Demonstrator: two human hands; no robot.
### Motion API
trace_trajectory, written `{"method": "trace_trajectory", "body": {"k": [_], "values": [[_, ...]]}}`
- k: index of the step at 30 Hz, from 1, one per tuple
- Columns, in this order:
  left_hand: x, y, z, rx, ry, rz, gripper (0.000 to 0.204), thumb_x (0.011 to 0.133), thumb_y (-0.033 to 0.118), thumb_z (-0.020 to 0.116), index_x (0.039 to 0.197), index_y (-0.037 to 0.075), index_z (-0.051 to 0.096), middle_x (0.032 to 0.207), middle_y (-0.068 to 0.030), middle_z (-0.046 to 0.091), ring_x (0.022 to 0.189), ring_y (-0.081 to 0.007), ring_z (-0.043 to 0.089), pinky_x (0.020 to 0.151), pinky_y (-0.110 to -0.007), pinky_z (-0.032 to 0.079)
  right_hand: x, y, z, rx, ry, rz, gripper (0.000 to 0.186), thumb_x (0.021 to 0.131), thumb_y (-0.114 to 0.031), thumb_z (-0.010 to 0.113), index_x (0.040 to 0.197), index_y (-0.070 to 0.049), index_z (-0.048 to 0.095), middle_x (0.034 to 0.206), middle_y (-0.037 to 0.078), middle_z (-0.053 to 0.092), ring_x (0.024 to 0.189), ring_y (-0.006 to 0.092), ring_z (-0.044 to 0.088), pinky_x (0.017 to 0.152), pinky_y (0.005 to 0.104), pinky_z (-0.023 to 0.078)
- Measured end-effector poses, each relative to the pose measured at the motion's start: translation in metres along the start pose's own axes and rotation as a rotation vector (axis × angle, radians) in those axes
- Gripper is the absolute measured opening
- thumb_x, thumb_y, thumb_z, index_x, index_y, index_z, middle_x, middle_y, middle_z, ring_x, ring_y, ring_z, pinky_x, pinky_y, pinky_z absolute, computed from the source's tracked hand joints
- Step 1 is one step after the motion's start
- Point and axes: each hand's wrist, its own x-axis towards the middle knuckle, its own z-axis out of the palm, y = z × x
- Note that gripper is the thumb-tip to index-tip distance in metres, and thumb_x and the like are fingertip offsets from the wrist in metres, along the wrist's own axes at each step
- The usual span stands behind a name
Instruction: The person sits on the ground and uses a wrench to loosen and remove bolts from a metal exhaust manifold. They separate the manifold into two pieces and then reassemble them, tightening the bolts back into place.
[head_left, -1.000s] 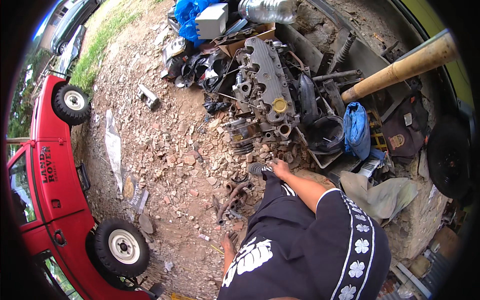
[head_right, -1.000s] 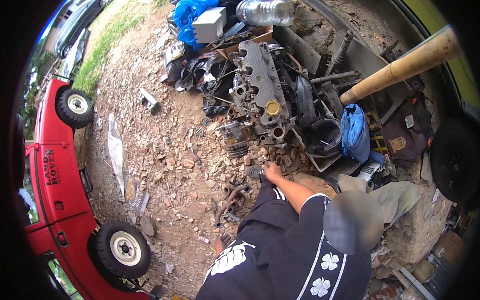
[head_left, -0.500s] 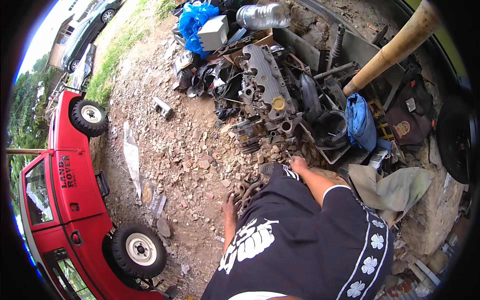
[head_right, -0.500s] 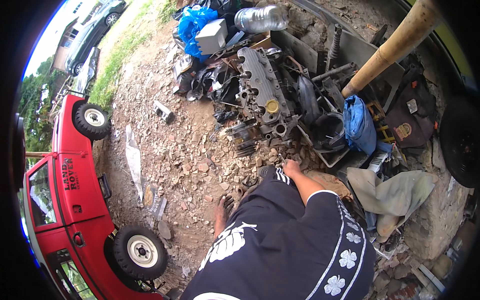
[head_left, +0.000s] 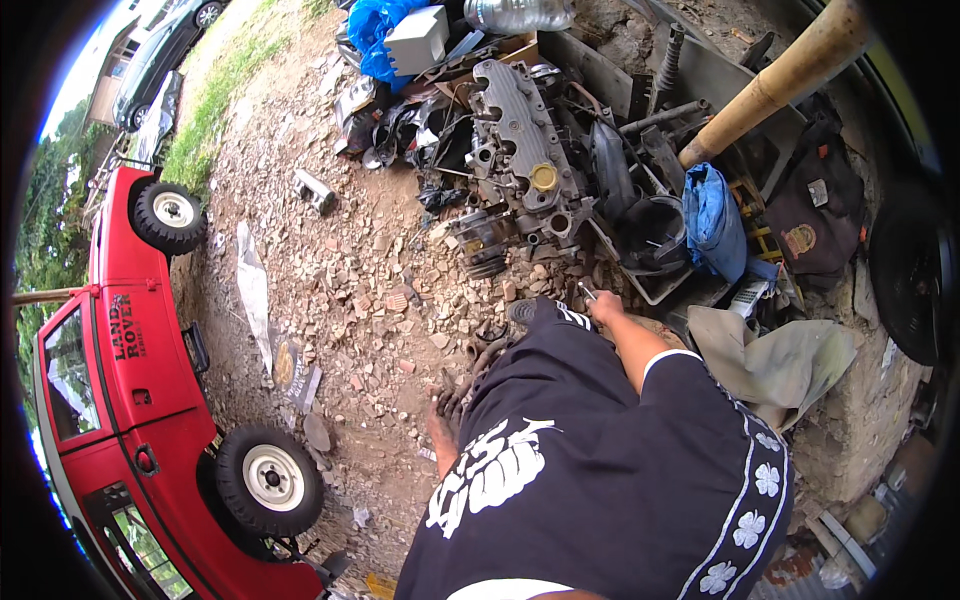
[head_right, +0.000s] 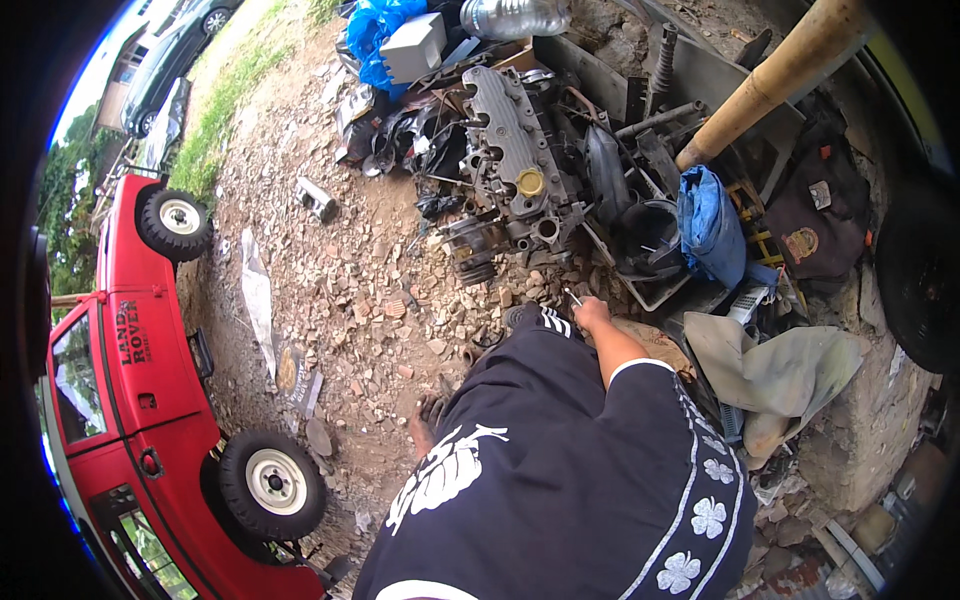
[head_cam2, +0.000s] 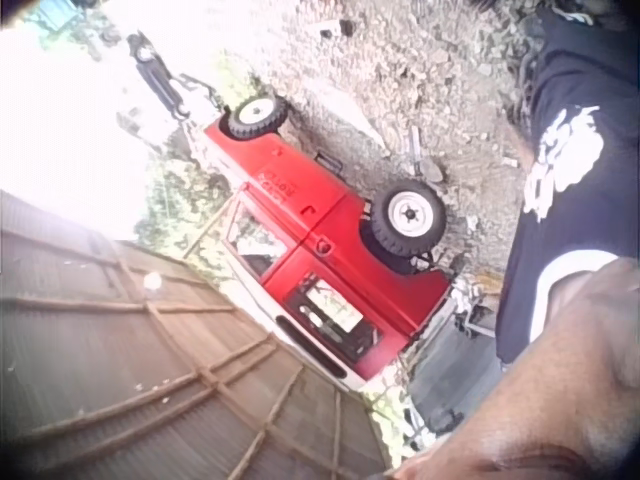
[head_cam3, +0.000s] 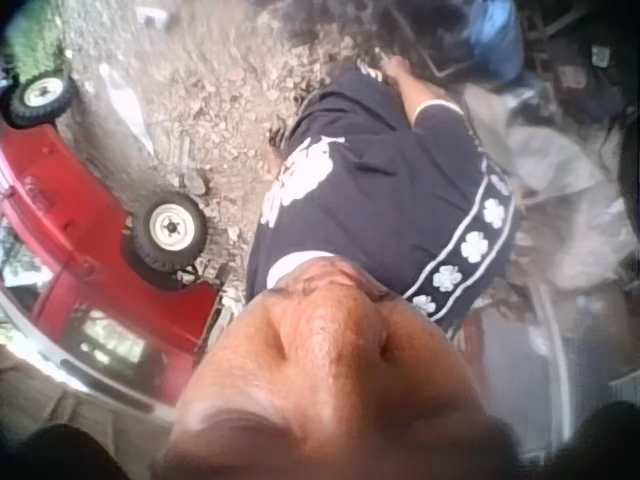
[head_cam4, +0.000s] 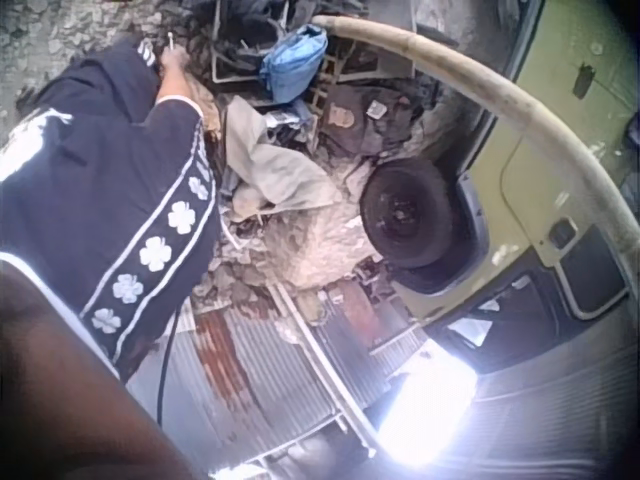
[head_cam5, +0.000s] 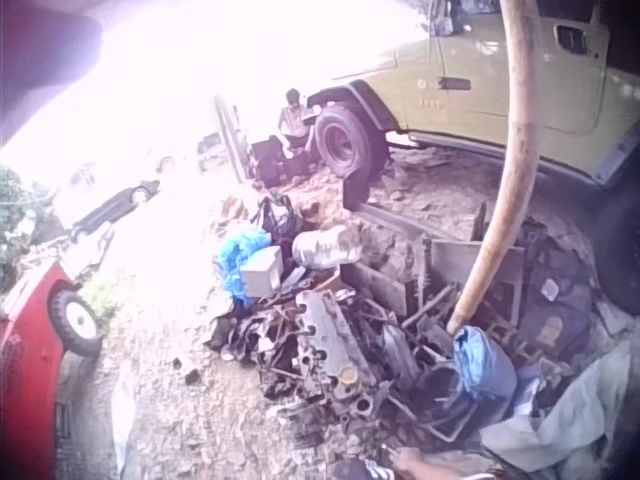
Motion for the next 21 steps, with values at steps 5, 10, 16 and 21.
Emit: {"method": "trace_trajectory", "body": {"k": [5, 10, 16, 21], "values": [[0.003, -0.005, 0.003, -0.134, 0.009, 0.014, 0.047, 0.102, 0.033, 0.053, 0.138, 0.002, 0.054, 0.123, -0.0161, 0.064, 0.115, -0.0289, 0.061, 0.105, -0.042, 0.047, -0.015, 0.017, -0.003, -0.072, -0.003, -0.014, 0.035, 0.09, -0.041, 0.068, 0.115, -0.016, 0.075, 0.112, 0.015, 0.073, 0.109, 0.0364, 0.068, 0.097, 0.0462, 0.052], [-0.011, -0.041, -0.006, -0.284, 0.019, 0.047, 0.04, 0.101, 0.031, 0.056, 0.13, 0.004, 0.059, 0.117, -0.0123, 0.068, 0.108, -0.0262, 0.065, 0.097, -0.042, 0.05, -0.06, 0.038, -0.002, -0.108, -0.093, -0.072, 0.041, 0.089, -0.041, 0.068, 0.116, -0.01, 0.073, 0.118, 0.019, 0.071, 0.114, 0.039, 0.065, 0.099, 0.0474, 0.05], [-0.052, -0.197, -0.055, -0.719, 0.337, -0.181, 0.041, 0.097, 0.033, 0.061, 0.127, 0.006, 0.058, 0.122, -0.011, 0.063, 0.115, -0.0263, 0.059, 0.1, -0.043, 0.048, -0.114, 0.152, -0.028, -0.437, -0.097, -0.058, 0.047, 0.089, -0.043, 0.063, 0.123, -0.012, 0.072, 0.122, 0.025, 0.068, 0.115, 0.041, 0.064, 0.099, 0.0481, 0.05], [-0.158, -0.259, -0.121, -0.759, 0.685, -0.417, 0.039, 0.093, 0.034, 0.065, 0.122, 0.008, 0.058, 0.118, -0.0094, 0.06, 0.11, -0.025, 0.059, 0.103, -0.044, 0.046, -0.129, 0.23, -0.077, -0.674, -0.304, 0.009, 0.046, 0.089, -0.047, 0.063, 0.112, -0.009, 0.076, 0.111, 0.023, 0.072, 0.112, 0.0398, 0.067, 0.097, 0.0455, 0.052]]}}
